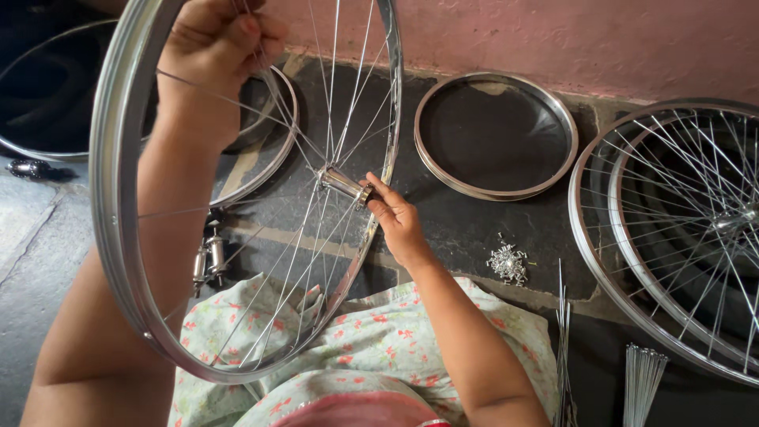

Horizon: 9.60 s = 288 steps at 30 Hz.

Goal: The person laces a bicycle wheel by inserting spokes through the hub and rim, then secures them with nipples. The person repeats this process for multiple spokes around the wheel.

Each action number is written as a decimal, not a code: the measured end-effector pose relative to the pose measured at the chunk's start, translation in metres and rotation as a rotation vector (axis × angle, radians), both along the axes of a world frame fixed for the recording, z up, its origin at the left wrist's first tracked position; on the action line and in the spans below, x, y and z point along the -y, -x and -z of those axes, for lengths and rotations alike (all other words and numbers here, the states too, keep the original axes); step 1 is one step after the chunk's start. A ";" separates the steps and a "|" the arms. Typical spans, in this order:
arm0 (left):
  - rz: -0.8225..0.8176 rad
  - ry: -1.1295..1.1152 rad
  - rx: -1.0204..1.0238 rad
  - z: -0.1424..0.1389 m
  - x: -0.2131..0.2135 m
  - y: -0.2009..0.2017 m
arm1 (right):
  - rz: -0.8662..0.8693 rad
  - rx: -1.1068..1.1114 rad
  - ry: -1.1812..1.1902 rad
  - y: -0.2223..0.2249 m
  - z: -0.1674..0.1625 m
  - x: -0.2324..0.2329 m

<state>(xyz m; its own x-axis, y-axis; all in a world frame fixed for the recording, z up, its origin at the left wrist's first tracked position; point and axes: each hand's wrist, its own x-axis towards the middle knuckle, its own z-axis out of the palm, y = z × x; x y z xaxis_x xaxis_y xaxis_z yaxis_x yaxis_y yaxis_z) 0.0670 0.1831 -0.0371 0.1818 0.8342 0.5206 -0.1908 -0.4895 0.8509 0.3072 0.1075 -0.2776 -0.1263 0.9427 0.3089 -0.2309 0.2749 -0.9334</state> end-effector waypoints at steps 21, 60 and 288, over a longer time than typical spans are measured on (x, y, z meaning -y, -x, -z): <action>0.063 0.283 0.054 0.014 0.196 0.058 | 0.097 0.061 -0.136 0.002 -0.011 0.007; 0.089 0.390 0.064 0.067 0.239 0.058 | 0.640 0.959 0.424 -0.280 0.122 -0.003; 0.754 0.255 0.310 0.108 0.212 -0.059 | 0.233 0.294 -0.294 0.043 -0.053 0.279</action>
